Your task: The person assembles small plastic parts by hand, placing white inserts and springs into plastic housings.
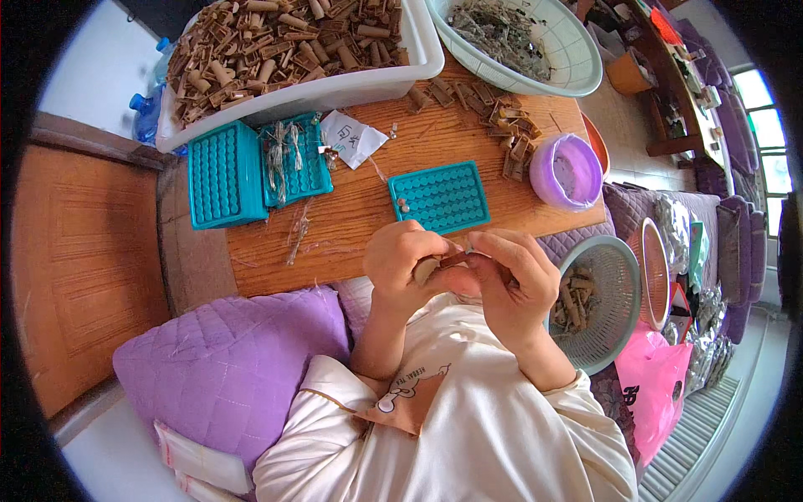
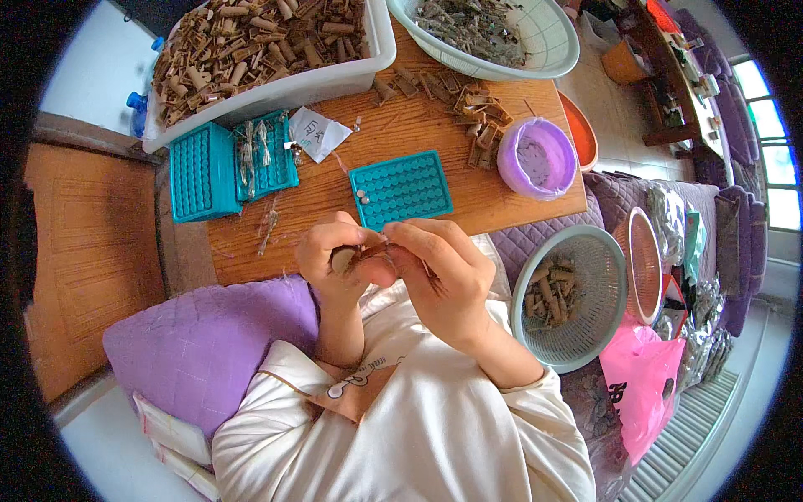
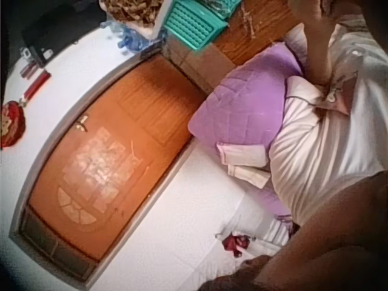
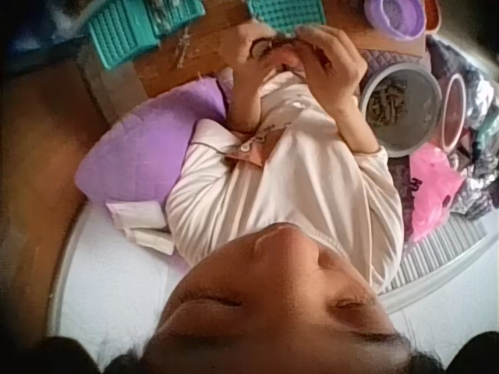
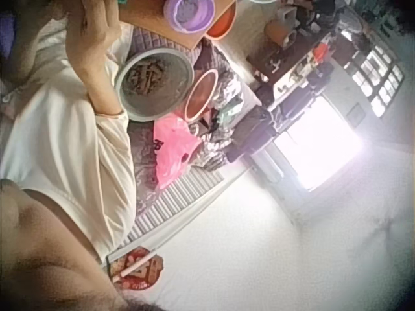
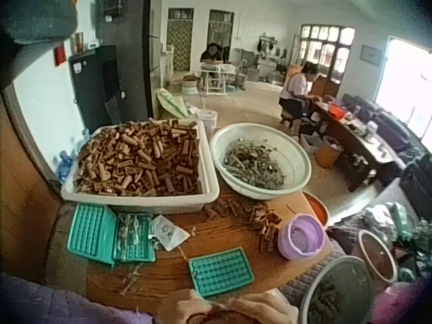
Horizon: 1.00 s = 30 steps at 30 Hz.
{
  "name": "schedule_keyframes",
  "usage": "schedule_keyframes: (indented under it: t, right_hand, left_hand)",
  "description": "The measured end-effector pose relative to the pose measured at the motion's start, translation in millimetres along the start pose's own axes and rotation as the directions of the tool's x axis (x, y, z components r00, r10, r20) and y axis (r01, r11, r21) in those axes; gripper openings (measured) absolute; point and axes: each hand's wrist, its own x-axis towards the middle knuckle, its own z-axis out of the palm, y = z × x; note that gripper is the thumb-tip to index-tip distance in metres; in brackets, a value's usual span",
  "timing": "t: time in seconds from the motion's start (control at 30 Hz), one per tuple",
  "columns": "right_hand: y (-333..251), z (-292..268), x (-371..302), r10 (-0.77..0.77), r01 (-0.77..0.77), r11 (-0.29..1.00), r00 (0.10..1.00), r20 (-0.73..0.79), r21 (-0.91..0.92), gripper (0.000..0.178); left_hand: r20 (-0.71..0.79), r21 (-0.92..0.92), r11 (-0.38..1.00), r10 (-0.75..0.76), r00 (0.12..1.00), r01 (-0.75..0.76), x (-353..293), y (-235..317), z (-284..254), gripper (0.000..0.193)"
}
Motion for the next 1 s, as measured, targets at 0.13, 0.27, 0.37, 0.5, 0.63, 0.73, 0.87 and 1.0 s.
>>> schedule_keyframes:
  t: [0.13,0.27,0.37,0.5,0.63,0.73,0.87,1.0]
  right_hand:
    - [1.1,-0.2,0.6,-0.04,0.038,0.998,0.998,0.042,0.043,0.02]
    - [3.3,-1.2,1.2,-0.037,0.031,0.997,0.995,0.097,0.07,0.021]
    - [4.5,-1.2,0.7,-0.06,0.05,0.995,0.991,0.122,0.084,0.023]
    - [4.3,-1.5,0.7,-0.048,0.032,0.993,0.987,0.153,0.111,0.022]
    - [9.3,-1.1,0.7,-0.058,0.039,0.992,0.986,0.157,0.122,0.02]
    - [8.1,-0.9,1.1,-0.039,0.017,0.992,0.984,0.172,0.126,0.019]
    - [8.9,-0.7,3.2,-0.018,-0.002,0.992,0.988,0.154,0.126,0.02]
    - [10.1,0.4,5.3,0.019,-0.032,0.993,0.994,0.109,0.114,0.023]
  left_hand:
    - [-0.043,-0.103,0.993,-0.058,0.997,0.054,-5.4,-1.0,1.3,0.051]
    - [-0.113,-0.159,0.962,-0.241,0.964,0.222,-10.5,1.7,5.3,0.049]
    - [-0.045,-0.25,0.959,-0.146,0.988,0.131,-10.6,-1.7,3.4,0.05]
    - [-0.003,-0.253,0.951,-0.183,0.983,0.176,-9.1,1.1,2.2,0.05]
    - [-0.093,-0.201,0.957,-0.229,0.969,0.207,-11.3,-3.0,7.5,0.05]
    - [-0.11,-0.222,0.946,-0.263,0.958,0.234,-9.5,1.4,6.9,0.051]
    - [-0.085,-0.329,0.909,-0.299,0.95,0.257,-8.0,-2.0,6.6,0.055]
    - [0.003,-0.708,0.563,-0.601,0.8,0.426,-0.4,12.8,13.3,0.071]
